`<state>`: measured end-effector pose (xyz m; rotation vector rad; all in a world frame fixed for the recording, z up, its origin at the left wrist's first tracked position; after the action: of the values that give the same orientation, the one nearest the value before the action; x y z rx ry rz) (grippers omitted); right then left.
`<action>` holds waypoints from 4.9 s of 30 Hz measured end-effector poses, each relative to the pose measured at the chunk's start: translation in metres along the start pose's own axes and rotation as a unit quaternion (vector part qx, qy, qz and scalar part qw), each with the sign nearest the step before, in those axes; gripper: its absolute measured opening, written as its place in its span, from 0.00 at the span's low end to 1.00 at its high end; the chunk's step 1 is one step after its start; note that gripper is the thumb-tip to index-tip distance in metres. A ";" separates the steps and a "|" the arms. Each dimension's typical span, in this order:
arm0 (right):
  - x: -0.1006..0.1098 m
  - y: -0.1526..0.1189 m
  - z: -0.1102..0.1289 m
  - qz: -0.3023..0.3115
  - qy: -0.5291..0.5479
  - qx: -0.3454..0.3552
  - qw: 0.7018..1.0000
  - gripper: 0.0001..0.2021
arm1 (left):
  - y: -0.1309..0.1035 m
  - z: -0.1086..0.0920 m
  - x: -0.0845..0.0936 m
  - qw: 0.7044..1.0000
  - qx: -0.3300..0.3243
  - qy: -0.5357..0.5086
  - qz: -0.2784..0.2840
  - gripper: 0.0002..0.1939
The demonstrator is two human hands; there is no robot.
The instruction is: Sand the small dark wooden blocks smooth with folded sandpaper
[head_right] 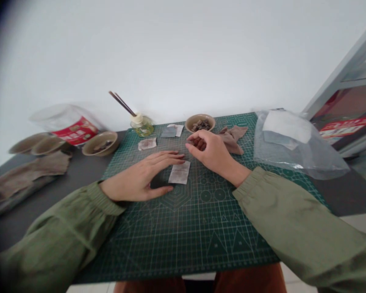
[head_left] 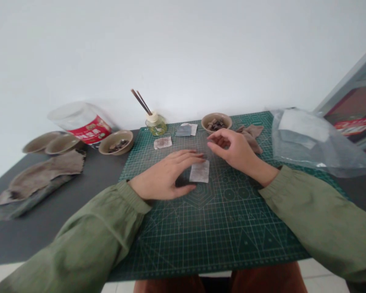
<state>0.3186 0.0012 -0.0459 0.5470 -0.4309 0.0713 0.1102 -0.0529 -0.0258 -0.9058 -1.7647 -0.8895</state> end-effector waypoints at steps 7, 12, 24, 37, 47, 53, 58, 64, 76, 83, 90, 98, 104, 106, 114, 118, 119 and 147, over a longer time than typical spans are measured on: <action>-0.001 0.001 -0.001 0.017 0.049 -0.021 0.998 0.09 | 0.006 0.011 -0.012 0.991 0.106 0.069 -0.048 0.31; -0.014 0.002 -0.004 0.090 0.233 -0.101 0.963 0.21 | 0.004 0.026 -0.010 0.968 0.193 0.109 -0.121 0.43; -0.035 -0.012 0.014 0.232 0.415 -0.158 0.865 0.20 | 0.000 0.023 -0.008 0.987 0.107 0.023 -0.114 0.40; -0.034 -0.015 0.015 0.240 0.426 -0.162 0.857 0.18 | -0.002 0.034 -0.012 0.979 0.139 -0.025 -0.148 0.26; -0.015 -0.007 0.015 0.135 0.104 -0.060 0.984 0.18 | -0.002 0.032 -0.008 0.980 0.130 -0.083 -0.125 0.13; -0.023 -0.011 0.018 0.178 -0.072 0.053 0.980 0.10 | 0.001 0.024 -0.014 0.979 0.120 -0.101 -0.132 0.13; -0.026 -0.013 0.013 0.216 -0.133 0.063 0.965 0.12 | -0.001 0.020 -0.017 0.984 0.110 -0.065 -0.124 0.09; -0.023 -0.012 0.023 0.227 -0.155 0.090 0.957 0.04 | 0.000 0.015 -0.017 0.986 0.093 -0.058 -0.127 0.11; -0.023 -0.013 0.023 0.222 -0.190 0.092 0.952 0.05 | -0.002 0.007 -0.018 0.988 0.095 -0.008 -0.125 0.14; -0.023 -0.014 0.023 0.219 -0.201 0.102 0.949 0.05 | -0.004 0.003 -0.018 0.988 0.098 0.014 -0.116 0.14; -0.024 -0.012 0.023 0.207 -0.198 0.101 0.953 0.05 | -0.005 0.007 -0.019 0.983 0.139 -0.004 -0.118 0.16; -0.031 -0.014 0.026 0.209 -0.178 0.126 0.953 0.04 | -0.006 0.010 -0.019 0.982 0.144 -0.019 -0.123 0.16; -0.028 -0.015 0.023 0.229 -0.170 0.116 0.951 0.04 | -0.007 0.014 -0.020 0.979 0.149 -0.043 -0.130 0.14; -0.027 -0.013 0.022 0.225 -0.173 0.112 0.952 0.04 | -0.006 0.014 -0.020 0.978 0.149 -0.058 -0.134 0.14; -0.039 -0.016 0.023 0.222 -0.153 0.128 0.955 0.03 | -0.008 0.017 -0.019 0.976 0.156 -0.069 -0.137 0.12; -0.031 -0.018 0.022 0.223 -0.160 0.124 0.954 0.04 | -0.008 0.017 -0.021 0.978 0.153 -0.057 -0.130 0.13; -0.029 -0.018 0.021 0.221 -0.165 0.119 0.954 0.04 | -0.008 0.017 -0.021 0.979 0.151 -0.053 -0.128 0.13; -0.037 -0.020 0.026 0.225 -0.161 0.106 0.955 0.03 | -0.009 0.018 -0.019 0.978 0.156 -0.055 -0.129 0.11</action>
<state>0.2794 -0.0276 -0.0514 0.6650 -0.8699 0.4763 0.1013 -0.0453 -0.0502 -0.5379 -2.0794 -0.7039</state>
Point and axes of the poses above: each hand's wrist, its own y-axis towards the middle knuckle, its own x-axis out of the back of the hand, z = x × y, the point moved 7 cm from there along y, towards the middle knuckle, and after that the axes turned 1 degree about -y, right-handed, at the moved point
